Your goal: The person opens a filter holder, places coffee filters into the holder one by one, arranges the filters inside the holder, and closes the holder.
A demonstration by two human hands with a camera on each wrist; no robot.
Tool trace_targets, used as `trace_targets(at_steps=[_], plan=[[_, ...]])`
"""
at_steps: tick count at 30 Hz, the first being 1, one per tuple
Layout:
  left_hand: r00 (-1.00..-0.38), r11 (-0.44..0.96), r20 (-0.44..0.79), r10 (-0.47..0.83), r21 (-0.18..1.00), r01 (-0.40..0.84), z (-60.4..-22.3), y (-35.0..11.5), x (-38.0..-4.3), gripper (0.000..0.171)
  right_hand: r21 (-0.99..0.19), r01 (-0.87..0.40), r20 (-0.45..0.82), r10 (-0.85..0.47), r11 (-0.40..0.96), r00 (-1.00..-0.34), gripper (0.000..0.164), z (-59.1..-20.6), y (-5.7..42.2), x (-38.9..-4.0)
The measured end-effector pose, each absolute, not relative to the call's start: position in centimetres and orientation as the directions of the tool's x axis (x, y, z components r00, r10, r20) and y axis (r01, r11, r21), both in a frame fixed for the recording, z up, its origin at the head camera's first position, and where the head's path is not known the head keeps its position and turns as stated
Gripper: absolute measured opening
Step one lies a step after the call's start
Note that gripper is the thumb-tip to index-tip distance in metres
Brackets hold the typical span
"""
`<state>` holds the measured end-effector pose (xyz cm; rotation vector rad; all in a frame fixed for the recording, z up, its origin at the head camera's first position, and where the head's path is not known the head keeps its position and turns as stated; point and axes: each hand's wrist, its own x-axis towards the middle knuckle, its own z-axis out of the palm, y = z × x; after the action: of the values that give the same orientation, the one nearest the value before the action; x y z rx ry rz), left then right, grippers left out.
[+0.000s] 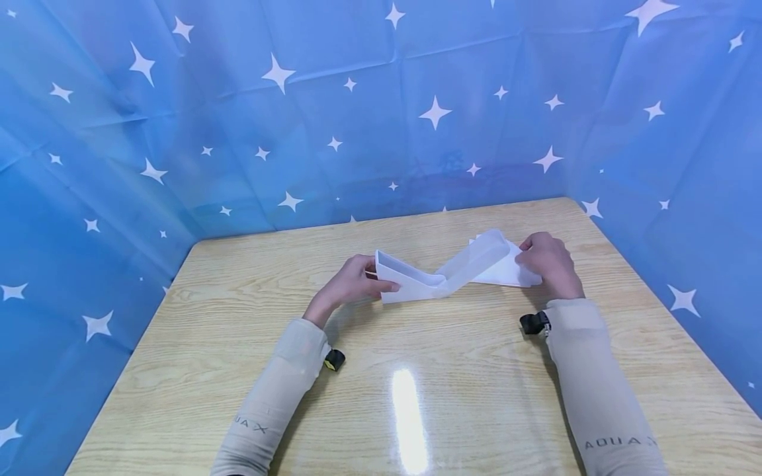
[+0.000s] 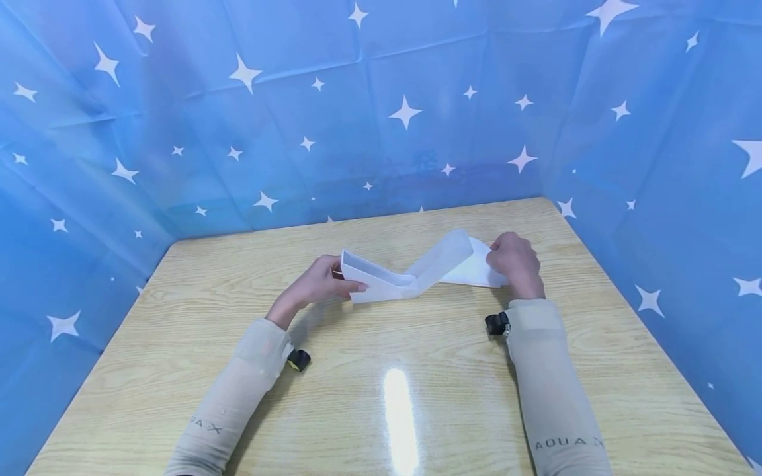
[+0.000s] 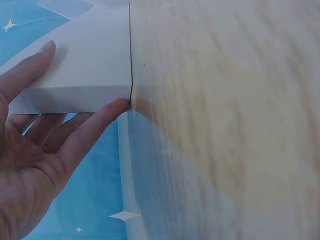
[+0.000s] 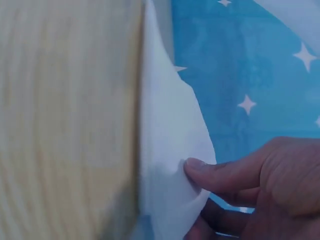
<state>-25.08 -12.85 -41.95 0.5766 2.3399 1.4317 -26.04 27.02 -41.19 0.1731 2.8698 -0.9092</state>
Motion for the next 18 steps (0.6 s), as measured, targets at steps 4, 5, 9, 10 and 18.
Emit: trace_targets(at_steps=[4, 5, 9, 10, 18], plan=[[-0.864, 0.414, -0.072, 0.498, 0.896, 0.164, -41.9, -12.8, -25.0, 0.037, -0.562, 0.115, -0.13, 0.05, 0.819, -0.99, 0.038, -40.4, 27.2, -25.8], [-0.865, 0.414, -0.073, 0.496, 0.896, 0.162, -41.9, -12.8, -25.0, 0.037, -0.571, 0.114, -0.129, 0.047, 0.813, -0.99, 0.037, -40.2, 27.2, -25.7], [-0.866, 0.412, -0.072, 0.496, 0.897, 0.161, -41.9, -12.8, -25.0, 0.036, -0.61, 0.12, -0.162, 0.025, 0.783, -0.986, 0.038, -39.4, 27.4, -25.7], [-0.865, 0.412, -0.073, 0.496, 0.897, 0.16, -41.9, -12.7, -25.0, 0.036, -0.62, 0.128, -0.18, 0.019, 0.774, -0.983, 0.039, -39.1, 27.4, -25.6], [-0.869, 0.429, -0.071, 0.49, 0.887, 0.169, -41.9, -12.8, -25.0, 0.037, -0.625, 0.129, -0.175, 0.022, 0.77, -0.984, 0.042, -36.8, 28.0, -25.1]])
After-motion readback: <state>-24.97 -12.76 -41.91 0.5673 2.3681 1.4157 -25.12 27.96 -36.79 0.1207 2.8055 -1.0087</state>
